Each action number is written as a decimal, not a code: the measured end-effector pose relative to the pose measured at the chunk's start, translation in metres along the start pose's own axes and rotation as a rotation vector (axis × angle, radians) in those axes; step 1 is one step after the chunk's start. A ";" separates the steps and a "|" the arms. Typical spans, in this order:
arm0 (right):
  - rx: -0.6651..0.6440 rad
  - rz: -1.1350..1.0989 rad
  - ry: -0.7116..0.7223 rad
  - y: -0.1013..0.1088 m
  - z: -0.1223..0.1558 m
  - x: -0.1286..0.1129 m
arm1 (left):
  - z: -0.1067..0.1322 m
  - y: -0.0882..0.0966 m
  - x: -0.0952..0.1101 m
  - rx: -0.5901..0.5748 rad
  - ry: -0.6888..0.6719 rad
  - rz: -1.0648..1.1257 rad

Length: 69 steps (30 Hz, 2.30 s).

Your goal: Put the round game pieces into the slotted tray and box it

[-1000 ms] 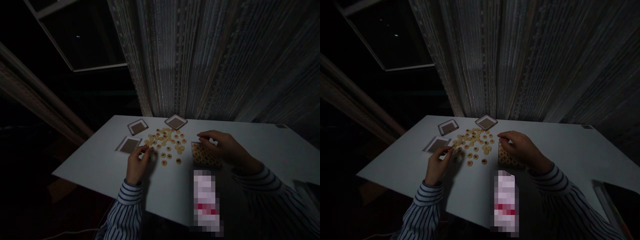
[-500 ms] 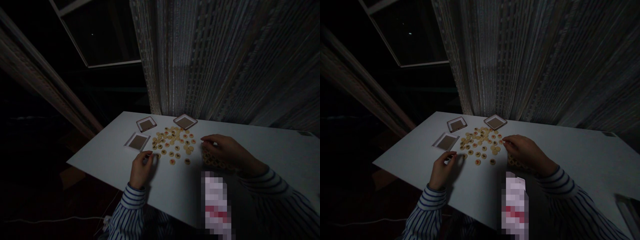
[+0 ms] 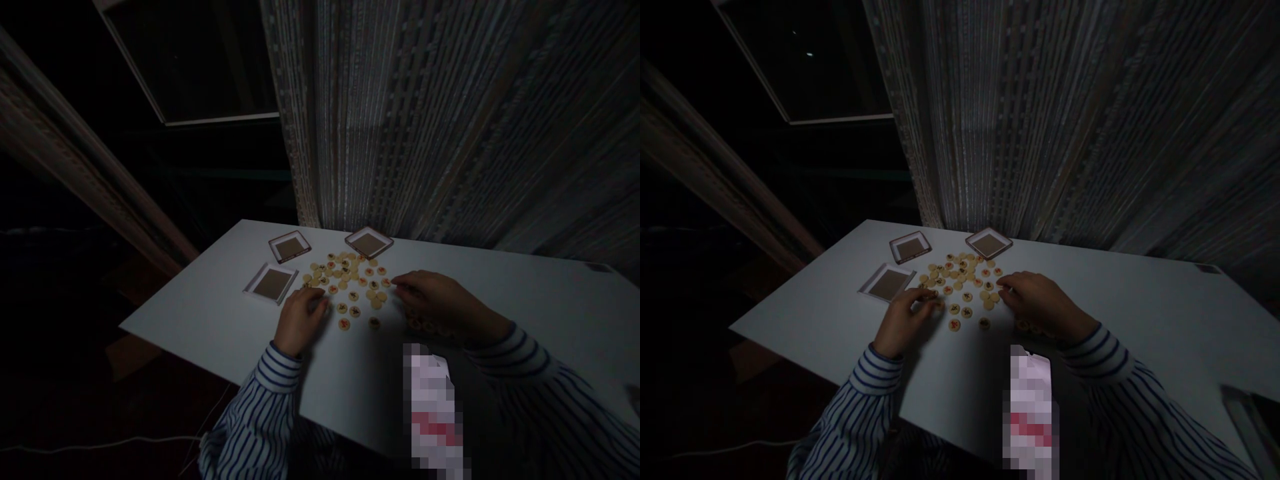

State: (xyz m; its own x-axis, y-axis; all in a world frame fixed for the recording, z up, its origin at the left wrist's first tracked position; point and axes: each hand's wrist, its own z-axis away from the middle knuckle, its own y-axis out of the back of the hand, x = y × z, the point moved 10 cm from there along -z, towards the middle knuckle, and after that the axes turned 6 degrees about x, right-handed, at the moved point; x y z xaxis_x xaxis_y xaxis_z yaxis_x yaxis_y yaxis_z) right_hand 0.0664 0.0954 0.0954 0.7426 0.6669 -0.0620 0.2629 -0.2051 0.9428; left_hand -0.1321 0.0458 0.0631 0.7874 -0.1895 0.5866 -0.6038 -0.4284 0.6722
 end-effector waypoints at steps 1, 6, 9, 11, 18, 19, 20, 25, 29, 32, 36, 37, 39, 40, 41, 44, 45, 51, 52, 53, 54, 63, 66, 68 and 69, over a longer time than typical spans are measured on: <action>-0.020 0.009 0.002 -0.004 -0.001 -0.001 | -0.002 -0.007 0.003 -0.036 -0.009 -0.016; -0.058 0.013 0.041 -0.017 -0.001 -0.012 | -0.004 -0.042 0.021 -0.197 -0.075 -0.098; -0.054 -0.007 0.041 -0.020 0.001 -0.015 | -0.001 -0.062 0.034 -0.273 -0.158 -0.186; -0.065 -0.022 0.036 -0.022 0.003 -0.015 | 0.001 -0.071 0.038 -0.292 -0.185 -0.257; -0.079 -0.025 0.081 -0.032 0.009 -0.014 | 0.000 -0.083 0.037 -0.311 -0.197 -0.373; -0.072 -0.027 0.092 -0.033 0.010 -0.015 | 0.000 -0.084 0.036 -0.314 -0.196 -0.377; -0.063 -0.032 0.101 -0.034 0.010 -0.016 | 0.000 -0.085 0.036 -0.319 -0.195 -0.379; -0.023 -0.083 0.149 -0.034 0.014 -0.022 | 0.001 -0.090 0.034 -0.347 -0.200 -0.360; 0.025 -0.114 0.152 -0.032 0.016 -0.021 | 0.000 -0.087 0.037 -0.278 -0.224 -0.331; 0.039 -0.097 0.126 -0.032 0.017 -0.016 | -0.002 -0.079 0.041 -0.192 -0.245 -0.285; 0.042 -0.073 0.063 -0.027 0.016 -0.007 | -0.004 -0.068 0.049 -0.093 -0.288 -0.208; 0.035 -0.065 0.047 -0.025 0.016 -0.005 | -0.004 -0.065 0.052 -0.073 -0.303 -0.190; 0.018 -0.049 0.011 -0.020 0.016 -0.001 | -0.005 -0.060 0.057 -0.037 -0.329 -0.166; 0.012 -0.042 -0.006 -0.018 0.016 0.001 | -0.006 -0.058 0.060 -0.022 -0.341 -0.158; 0.009 -0.037 -0.019 -0.015 0.016 0.003 | -0.006 -0.056 0.063 -0.010 -0.351 -0.153; 0.023 -0.042 -0.041 -0.005 0.018 0.009 | -0.007 -0.051 0.073 0.021 -0.387 -0.141; 0.031 -0.049 -0.047 -0.002 0.019 0.011 | -0.007 -0.050 0.077 0.030 -0.399 -0.138; 0.072 -0.142 -0.119 0.022 0.026 0.027 | -0.012 -0.046 0.102 0.050 -0.478 -0.131; 0.077 -0.160 -0.141 0.026 0.027 0.030 | -0.013 -0.047 0.107 0.049 -0.490 -0.132; 0.083 -0.178 -0.163 0.031 0.028 0.033 | -0.015 -0.047 0.111 0.047 -0.501 -0.134; 0.088 -0.195 -0.184 0.035 0.029 0.036 | -0.016 -0.048 0.116 0.047 -0.511 -0.136; 0.113 -0.240 -0.261 0.059 0.038 0.060 | -0.028 -0.055 0.151 0.035 -0.561 -0.151; 0.119 -0.250 -0.246 0.061 0.041 0.065 | -0.030 -0.060 0.159 0.051 -0.584 -0.138; 0.117 -0.259 -0.247 0.062 0.044 0.069 | -0.032 -0.064 0.163 0.065 -0.597 -0.125; 0.116 -0.264 -0.250 0.063 0.045 0.071 | -0.033 -0.066 0.165 0.068 -0.601 -0.119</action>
State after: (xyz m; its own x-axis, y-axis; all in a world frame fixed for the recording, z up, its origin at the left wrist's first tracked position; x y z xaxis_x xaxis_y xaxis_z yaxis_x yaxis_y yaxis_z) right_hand 0.1634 0.0969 0.1358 0.7639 0.5149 -0.3890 0.5222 -0.1389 0.8415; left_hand 0.0337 0.0721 0.1308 0.7931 -0.5932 0.1384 -0.5137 -0.5292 0.6753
